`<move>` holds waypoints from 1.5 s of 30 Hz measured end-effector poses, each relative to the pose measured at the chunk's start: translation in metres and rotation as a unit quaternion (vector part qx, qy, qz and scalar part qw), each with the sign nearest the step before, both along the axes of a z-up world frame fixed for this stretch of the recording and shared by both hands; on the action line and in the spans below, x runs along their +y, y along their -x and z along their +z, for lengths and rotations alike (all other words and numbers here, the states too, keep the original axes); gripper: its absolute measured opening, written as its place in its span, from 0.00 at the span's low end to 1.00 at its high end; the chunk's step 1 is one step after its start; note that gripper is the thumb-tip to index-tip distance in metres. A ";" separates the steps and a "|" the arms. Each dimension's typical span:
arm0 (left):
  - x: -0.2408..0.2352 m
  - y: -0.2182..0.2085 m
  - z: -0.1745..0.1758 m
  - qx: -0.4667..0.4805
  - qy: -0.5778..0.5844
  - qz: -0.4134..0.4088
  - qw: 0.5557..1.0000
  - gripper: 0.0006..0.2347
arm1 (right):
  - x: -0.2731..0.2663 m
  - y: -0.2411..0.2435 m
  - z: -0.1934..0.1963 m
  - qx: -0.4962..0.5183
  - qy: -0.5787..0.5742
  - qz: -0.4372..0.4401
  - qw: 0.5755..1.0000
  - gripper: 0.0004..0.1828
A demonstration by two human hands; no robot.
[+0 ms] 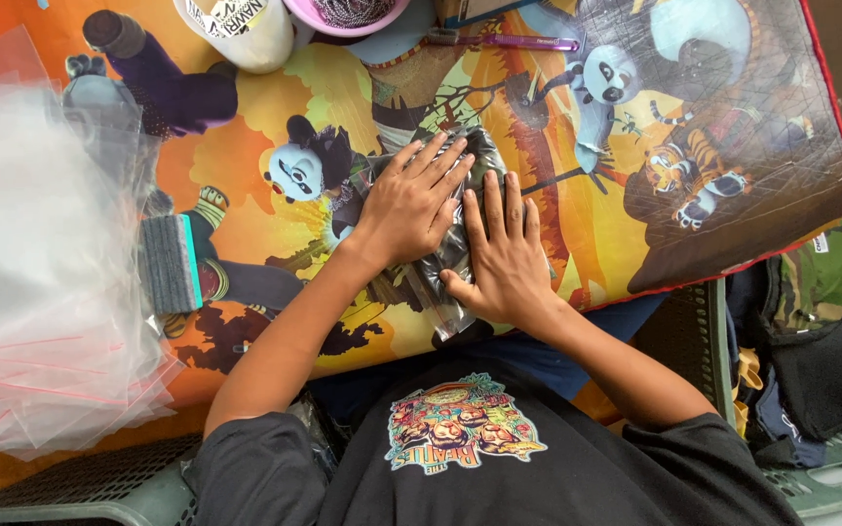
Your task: The person places a camouflage-patterned bag into a clear plastic bag on their lap. They then seal the bag by pressing the zip-lock closure and smoothing out the plastic to remove air.
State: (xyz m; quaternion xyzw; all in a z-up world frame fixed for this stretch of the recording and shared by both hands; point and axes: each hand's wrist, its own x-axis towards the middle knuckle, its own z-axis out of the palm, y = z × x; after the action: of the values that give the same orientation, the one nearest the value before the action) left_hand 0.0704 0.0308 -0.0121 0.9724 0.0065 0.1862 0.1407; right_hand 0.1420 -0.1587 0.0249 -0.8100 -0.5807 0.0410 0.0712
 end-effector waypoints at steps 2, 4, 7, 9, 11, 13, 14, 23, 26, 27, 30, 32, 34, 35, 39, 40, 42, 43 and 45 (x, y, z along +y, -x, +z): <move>-0.001 0.000 0.002 -0.011 -0.004 0.002 1.000 0.24 | 0.000 -0.002 -0.001 0.005 -0.007 0.004 1.000 0.57; -0.005 0.005 0.006 -0.124 0.022 0.018 0.992 0.19 | -0.002 -0.002 -0.003 0.026 -0.053 0.009 0.998 0.58; -0.018 0.015 0.003 -0.216 -0.025 0.079 0.973 0.14 | -0.005 0.001 -0.013 0.036 -0.143 0.004 0.989 0.52; -0.035 0.035 0.011 -0.208 0.006 0.093 0.974 0.12 | -0.011 0.000 -0.015 0.011 -0.158 0.033 0.987 0.46; -0.051 0.054 0.020 -0.201 0.037 0.113 0.972 0.11 | -0.013 -0.004 -0.013 -0.014 -0.171 0.069 0.983 0.42; -0.063 0.072 0.031 -0.166 0.117 0.134 0.970 0.10 | -0.010 -0.008 -0.006 -0.006 -0.125 0.081 0.989 0.36; -0.069 0.076 0.028 -0.169 0.115 0.140 0.969 0.10 | -0.005 -0.013 0.007 -0.007 -0.126 0.088 0.988 0.36; -0.084 0.085 0.015 -0.106 0.164 0.137 0.971 0.11 | 0.138 -0.045 0.017 0.009 -0.144 0.242 0.959 0.19; -0.081 0.086 0.017 -0.104 0.158 0.144 0.971 0.12 | 0.187 -0.051 0.012 0.112 0.006 0.287 0.952 0.22; -0.080 0.087 0.022 -0.107 0.170 0.134 0.970 0.11 | 0.199 -0.049 0.030 0.172 0.136 0.257 0.941 0.19; -0.079 0.088 0.030 -0.106 0.189 0.125 0.968 0.11 | 0.217 -0.048 0.049 0.231 0.285 0.223 0.903 0.15; -0.078 0.088 0.031 -0.103 0.198 0.124 0.967 0.11 | 0.217 -0.048 0.052 0.231 0.307 0.217 0.897 0.15; -0.077 0.089 0.031 -0.125 0.243 0.116 0.955 0.11 | 0.210 -0.046 0.055 0.233 0.268 0.210 0.911 0.14; -0.075 0.090 0.031 -0.124 0.245 0.116 0.955 0.11 | 0.198 -0.043 0.056 0.234 0.269 0.210 0.910 0.14; -0.061 0.097 0.022 -0.193 0.482 0.113 0.847 0.10 | 0.131 -0.026 0.045 0.032 0.048 0.174 0.983 0.38; -0.056 0.099 0.017 -0.210 0.539 0.130 0.805 0.10 | 0.110 -0.021 0.039 -0.061 -0.029 0.134 0.989 0.53; -0.029 0.097 0.009 -0.189 0.463 0.215 0.839 0.10 | 0.080 -0.004 0.054 -0.005 0.010 0.098 0.995 0.56; -0.018 0.099 0.005 -0.160 0.380 0.302 0.859 0.12 | 0.062 0.006 0.061 0.055 0.051 0.064 0.995 0.60; 0.009 0.093 0.001 -0.088 0.318 0.314 0.890 0.14 | 0.053 0.004 0.049 0.083 0.029 0.064 0.994 0.59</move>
State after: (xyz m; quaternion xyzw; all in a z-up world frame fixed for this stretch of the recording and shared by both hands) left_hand -0.0228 0.0393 -0.0114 0.8023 0.3583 0.2930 0.3769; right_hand 0.1380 -0.1061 0.0738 -0.7665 -0.6221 0.1296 0.0932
